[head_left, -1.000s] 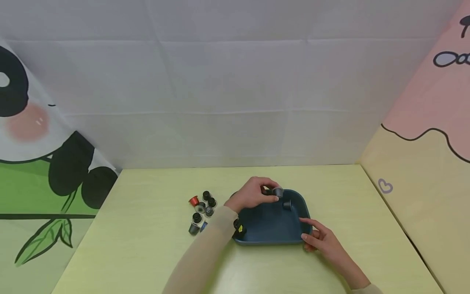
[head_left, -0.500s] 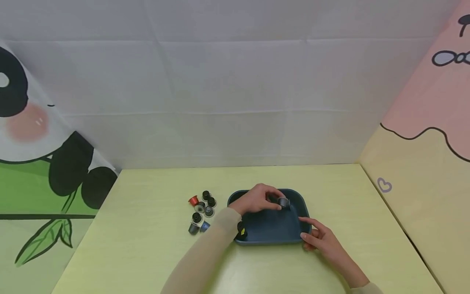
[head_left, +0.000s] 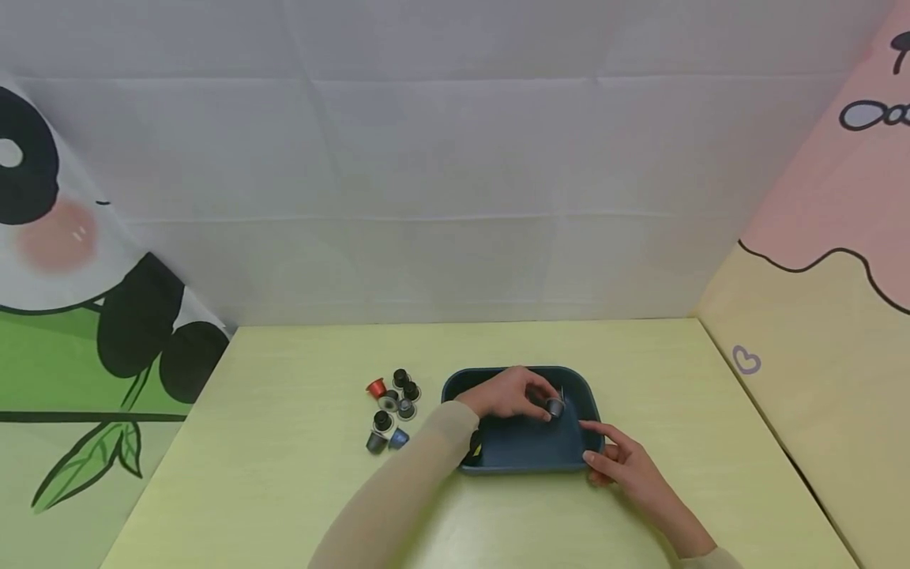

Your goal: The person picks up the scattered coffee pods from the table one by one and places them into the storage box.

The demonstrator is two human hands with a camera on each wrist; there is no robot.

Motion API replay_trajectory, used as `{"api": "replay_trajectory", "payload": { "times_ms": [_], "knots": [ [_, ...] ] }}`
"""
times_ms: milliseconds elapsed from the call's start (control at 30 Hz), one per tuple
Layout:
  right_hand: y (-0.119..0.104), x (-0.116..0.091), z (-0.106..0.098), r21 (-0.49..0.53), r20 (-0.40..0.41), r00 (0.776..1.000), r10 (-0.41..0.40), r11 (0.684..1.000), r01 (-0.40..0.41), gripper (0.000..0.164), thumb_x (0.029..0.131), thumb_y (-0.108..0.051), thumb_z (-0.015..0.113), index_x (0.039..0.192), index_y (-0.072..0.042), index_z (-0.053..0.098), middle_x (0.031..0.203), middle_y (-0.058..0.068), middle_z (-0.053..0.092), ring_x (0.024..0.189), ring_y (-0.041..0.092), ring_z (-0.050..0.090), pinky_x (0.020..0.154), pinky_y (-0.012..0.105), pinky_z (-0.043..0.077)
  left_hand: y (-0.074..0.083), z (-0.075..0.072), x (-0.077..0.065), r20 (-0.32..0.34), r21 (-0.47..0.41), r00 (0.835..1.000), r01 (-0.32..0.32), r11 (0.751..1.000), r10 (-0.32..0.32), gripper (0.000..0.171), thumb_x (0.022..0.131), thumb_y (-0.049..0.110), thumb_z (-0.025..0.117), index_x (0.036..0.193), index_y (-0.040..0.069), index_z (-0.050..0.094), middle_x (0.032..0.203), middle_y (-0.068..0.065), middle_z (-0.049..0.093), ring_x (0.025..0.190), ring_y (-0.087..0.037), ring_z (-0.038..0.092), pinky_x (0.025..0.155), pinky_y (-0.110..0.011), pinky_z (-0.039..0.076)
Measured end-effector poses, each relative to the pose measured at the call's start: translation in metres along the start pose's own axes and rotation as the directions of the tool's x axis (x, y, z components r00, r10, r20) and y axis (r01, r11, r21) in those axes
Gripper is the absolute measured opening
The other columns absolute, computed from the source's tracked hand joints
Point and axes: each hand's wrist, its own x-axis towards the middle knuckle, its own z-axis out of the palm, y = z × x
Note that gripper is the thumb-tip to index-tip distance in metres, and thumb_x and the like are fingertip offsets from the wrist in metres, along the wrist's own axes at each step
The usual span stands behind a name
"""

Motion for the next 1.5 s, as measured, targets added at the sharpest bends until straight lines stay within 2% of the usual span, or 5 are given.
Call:
{"api": "replay_trajectory", "payload": {
  "times_ms": [300, 633, 933, 1300, 1500],
  "knots": [
    [0.001, 0.000, 0.001, -0.012, -0.033, 0.998, 0.044, 0.999, -0.044, 0.048, 0.098, -0.008, 0.063, 0.141, 0.002, 0.046, 0.072, 0.001, 0.060, 0.063, 0.011, 0.059, 0.065, 0.028, 0.055, -0.008, 0.005, 0.005, 0.025, 0.040, 1.000, 0.000, 0.999, -0.001, 0.031, 0.083, 0.013, 0.083, 0.113, 0.013, 0.075, 0.103, 0.010, 0.072, 0.092, 0.003, 0.065, 0.077, -0.017, 0.051],
    [-0.001, 0.000, 0.000, -0.010, -0.030, 0.999, 0.038, 0.999, -0.039, 0.050, 0.098, -0.010, 0.063, 0.143, 0.003, 0.044, 0.074, 0.002, 0.061, 0.064, 0.011, 0.060, 0.066, 0.028, 0.055, -0.009, 0.012, 0.012, -0.048, 0.073, 0.999, 0.024, 0.997, -0.020, 0.033, 0.080, 0.013, 0.085, 0.112, 0.014, 0.076, 0.103, 0.008, 0.073, 0.092, 0.002, 0.065, 0.079, -0.016, 0.050],
    [-0.002, 0.000, 0.001, -0.019, -0.018, 0.999, 0.050, 0.999, -0.050, 0.048, 0.099, -0.011, 0.064, 0.142, 0.000, 0.046, 0.074, 0.003, 0.059, 0.064, 0.012, 0.058, 0.065, 0.028, 0.054, -0.003, 0.024, 0.016, -0.026, -0.004, 1.000, -0.007, 1.000, 0.007, 0.031, 0.078, 0.016, 0.087, 0.108, 0.013, 0.077, 0.097, 0.012, 0.073, 0.088, 0.004, 0.065, 0.081, -0.015, 0.050],
    [-0.002, -0.002, 0.001, -0.015, -0.022, 0.999, 0.036, 0.999, -0.036, 0.047, 0.099, -0.009, 0.062, 0.142, -0.002, 0.047, 0.074, 0.003, 0.059, 0.065, 0.012, 0.060, 0.065, 0.029, 0.055, -0.004, 0.018, 0.019, -0.016, -0.119, 1.000, -0.017, 0.993, 0.016, 0.030, 0.081, 0.011, 0.083, 0.109, 0.010, 0.075, 0.100, 0.008, 0.073, 0.088, 0.000, 0.068, 0.077, -0.019, 0.054],
    [-0.001, -0.001, 0.000, -0.007, -0.018, 0.999, 0.039, 0.999, -0.039, 0.051, 0.099, -0.010, 0.063, 0.143, 0.003, 0.043, 0.074, 0.000, 0.059, 0.064, 0.011, 0.059, 0.065, 0.028, 0.054, 0.004, 0.006, 0.017, -0.031, -0.152, 0.999, -0.025, 0.988, 0.021, 0.030, 0.084, 0.014, 0.082, 0.112, 0.011, 0.074, 0.102, 0.007, 0.072, 0.091, -0.001, 0.068, 0.080, -0.020, 0.054]
  ]
}}
